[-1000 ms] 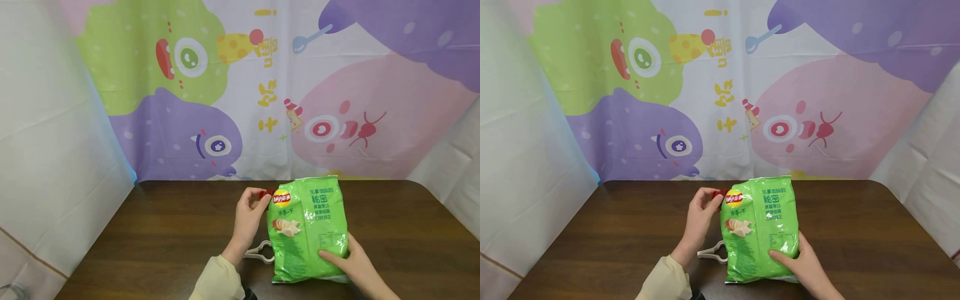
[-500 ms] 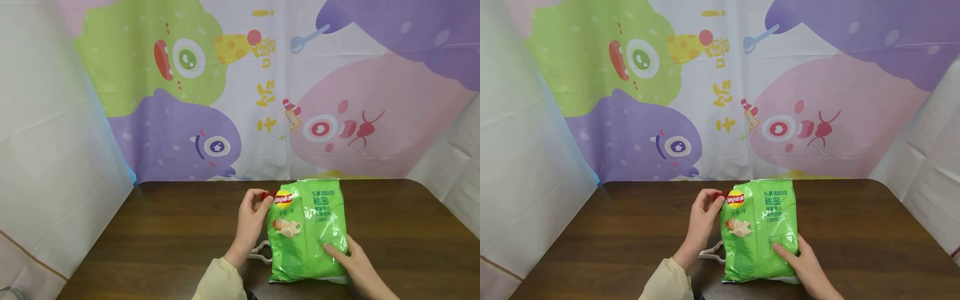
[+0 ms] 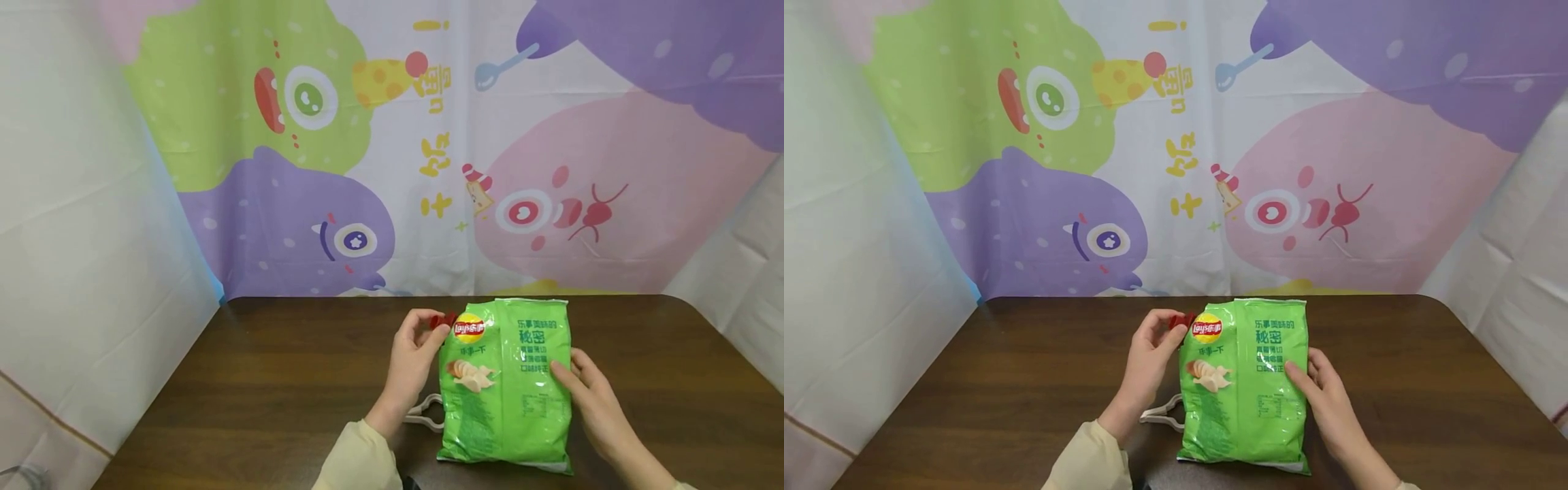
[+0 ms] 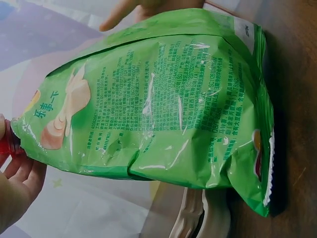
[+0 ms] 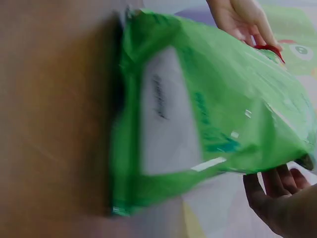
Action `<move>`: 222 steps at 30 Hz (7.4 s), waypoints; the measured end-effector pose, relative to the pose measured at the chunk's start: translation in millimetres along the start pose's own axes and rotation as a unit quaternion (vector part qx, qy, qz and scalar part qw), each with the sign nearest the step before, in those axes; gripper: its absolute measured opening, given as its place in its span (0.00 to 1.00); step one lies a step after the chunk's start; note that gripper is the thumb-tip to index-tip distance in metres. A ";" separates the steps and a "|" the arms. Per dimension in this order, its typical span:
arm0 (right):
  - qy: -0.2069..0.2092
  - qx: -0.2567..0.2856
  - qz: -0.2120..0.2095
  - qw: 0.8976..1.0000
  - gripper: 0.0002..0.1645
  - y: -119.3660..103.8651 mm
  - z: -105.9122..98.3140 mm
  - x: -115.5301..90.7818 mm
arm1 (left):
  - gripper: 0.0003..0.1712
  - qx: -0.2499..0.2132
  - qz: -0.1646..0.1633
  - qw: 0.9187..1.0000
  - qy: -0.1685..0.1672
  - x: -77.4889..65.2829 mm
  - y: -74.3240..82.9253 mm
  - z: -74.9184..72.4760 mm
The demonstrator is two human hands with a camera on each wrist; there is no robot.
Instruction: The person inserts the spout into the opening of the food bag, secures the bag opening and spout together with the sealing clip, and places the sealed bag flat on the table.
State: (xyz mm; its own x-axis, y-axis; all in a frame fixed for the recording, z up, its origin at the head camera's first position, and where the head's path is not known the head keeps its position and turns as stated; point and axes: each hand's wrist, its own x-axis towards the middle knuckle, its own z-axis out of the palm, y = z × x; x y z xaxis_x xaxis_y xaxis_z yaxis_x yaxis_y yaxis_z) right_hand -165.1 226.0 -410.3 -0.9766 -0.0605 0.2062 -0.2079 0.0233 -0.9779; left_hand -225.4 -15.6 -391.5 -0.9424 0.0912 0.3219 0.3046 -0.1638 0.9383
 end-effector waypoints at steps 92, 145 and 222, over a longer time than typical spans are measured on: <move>-0.120 -0.395 -0.175 0.894 0.08 -73.8 45.6 74.3 | 0.16 -0.069 -0.064 0.992 -0.085 -3.3 2.4 3.2; -0.253 -0.501 -0.121 0.819 0.04 -103.5 47.5 95.3 | 0.15 0.008 -0.032 0.993 -0.116 -4.5 3.9 2.5; -0.062 -0.479 -0.135 0.865 0.02 -71.5 27.1 60.8 | 0.04 0.560 -0.004 0.768 -0.309 -17.2 -25.0 -44.2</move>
State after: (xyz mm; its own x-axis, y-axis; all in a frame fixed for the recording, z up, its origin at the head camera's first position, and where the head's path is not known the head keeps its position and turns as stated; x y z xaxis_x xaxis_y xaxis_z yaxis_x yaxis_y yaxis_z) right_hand -208.2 193.6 -328.7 -0.8844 -0.2980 0.3591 -0.4350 0.8049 -0.4036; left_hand -222.9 -56.5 -426.1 -0.8044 0.5940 -0.0108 0.5536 0.7561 0.3490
